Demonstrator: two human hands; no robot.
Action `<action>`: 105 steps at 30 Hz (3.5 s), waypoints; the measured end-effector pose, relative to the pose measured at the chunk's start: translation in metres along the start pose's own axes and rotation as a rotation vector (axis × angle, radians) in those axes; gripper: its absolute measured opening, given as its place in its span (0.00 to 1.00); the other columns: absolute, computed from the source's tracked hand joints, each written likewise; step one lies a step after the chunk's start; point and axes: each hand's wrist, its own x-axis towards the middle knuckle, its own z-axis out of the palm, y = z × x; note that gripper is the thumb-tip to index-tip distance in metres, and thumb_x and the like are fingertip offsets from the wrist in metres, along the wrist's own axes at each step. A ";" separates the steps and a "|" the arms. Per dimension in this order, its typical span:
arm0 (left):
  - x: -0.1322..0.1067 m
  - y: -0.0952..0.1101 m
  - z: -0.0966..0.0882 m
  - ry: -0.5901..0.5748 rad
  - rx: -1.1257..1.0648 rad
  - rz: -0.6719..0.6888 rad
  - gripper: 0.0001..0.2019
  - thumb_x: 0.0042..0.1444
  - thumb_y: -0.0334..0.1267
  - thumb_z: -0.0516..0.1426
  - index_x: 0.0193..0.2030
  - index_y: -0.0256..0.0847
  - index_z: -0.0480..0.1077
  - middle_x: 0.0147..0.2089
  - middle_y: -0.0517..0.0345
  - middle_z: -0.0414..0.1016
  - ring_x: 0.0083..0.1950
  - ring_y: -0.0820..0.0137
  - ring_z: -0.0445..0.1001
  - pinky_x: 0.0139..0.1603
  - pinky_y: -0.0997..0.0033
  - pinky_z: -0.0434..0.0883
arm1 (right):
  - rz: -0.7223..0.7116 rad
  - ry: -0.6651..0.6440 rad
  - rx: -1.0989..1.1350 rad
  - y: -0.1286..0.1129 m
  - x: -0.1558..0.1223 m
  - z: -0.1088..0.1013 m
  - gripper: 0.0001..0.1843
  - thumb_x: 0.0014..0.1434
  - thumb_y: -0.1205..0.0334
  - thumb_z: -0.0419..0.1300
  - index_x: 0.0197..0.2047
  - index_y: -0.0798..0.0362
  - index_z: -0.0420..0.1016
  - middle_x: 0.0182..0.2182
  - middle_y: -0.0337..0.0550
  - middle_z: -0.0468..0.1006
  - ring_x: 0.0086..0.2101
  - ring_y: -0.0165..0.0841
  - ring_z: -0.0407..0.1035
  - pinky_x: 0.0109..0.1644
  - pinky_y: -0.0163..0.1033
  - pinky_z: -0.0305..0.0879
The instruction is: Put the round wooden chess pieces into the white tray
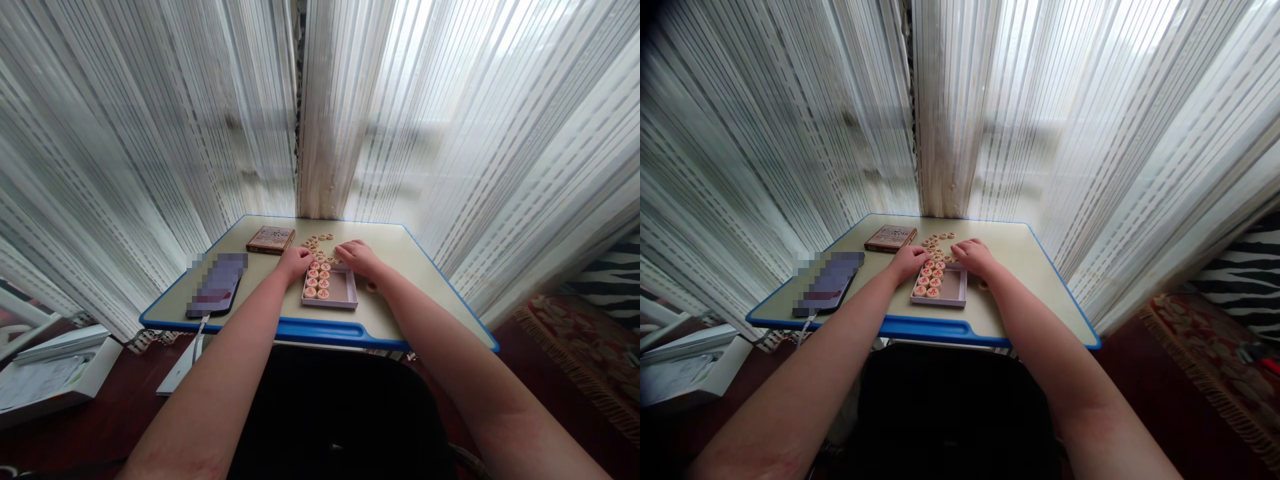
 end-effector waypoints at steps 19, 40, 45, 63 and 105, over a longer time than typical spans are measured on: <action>0.000 0.002 0.000 -0.006 0.025 -0.010 0.10 0.45 0.39 0.53 0.23 0.38 0.73 0.23 0.59 0.74 0.31 0.69 0.70 0.37 0.67 0.69 | 0.237 0.071 0.005 0.004 -0.008 -0.008 0.11 0.54 0.60 0.56 0.38 0.49 0.79 0.36 0.44 0.80 0.45 0.42 0.65 0.46 0.42 0.63; -0.001 0.003 0.000 0.000 0.042 0.001 0.10 0.47 0.38 0.53 0.22 0.38 0.73 0.23 0.58 0.74 0.32 0.66 0.71 0.35 0.67 0.67 | 0.364 -0.050 0.468 -0.015 -0.024 -0.045 0.05 0.49 0.65 0.61 0.31 0.56 0.73 0.23 0.45 0.77 0.18 0.30 0.70 0.18 0.33 0.65; 0.000 0.003 0.000 0.003 0.037 -0.012 0.10 0.47 0.38 0.54 0.22 0.39 0.73 0.23 0.58 0.74 0.32 0.66 0.71 0.36 0.67 0.68 | 0.450 -0.186 0.637 -0.022 -0.026 -0.049 0.15 0.48 0.67 0.63 0.41 0.56 0.69 0.29 0.46 0.78 0.19 0.31 0.71 0.19 0.33 0.66; -0.001 0.006 -0.002 0.012 -0.011 -0.045 0.09 0.47 0.37 0.54 0.23 0.38 0.74 0.19 0.60 0.71 0.29 0.67 0.70 0.33 0.68 0.67 | 0.431 -0.243 0.840 -0.031 -0.027 -0.045 0.08 0.48 0.71 0.64 0.31 0.56 0.68 0.24 0.41 0.75 0.22 0.32 0.73 0.28 0.38 0.74; 0.009 -0.005 0.001 0.113 -0.007 -0.146 0.17 0.54 0.35 0.47 0.41 0.38 0.77 0.46 0.53 0.78 0.50 0.65 0.73 0.55 0.68 0.65 | 0.270 -0.004 -0.062 0.027 -0.009 -0.007 0.19 0.60 0.62 0.49 0.50 0.52 0.74 0.50 0.48 0.74 0.48 0.42 0.65 0.51 0.43 0.60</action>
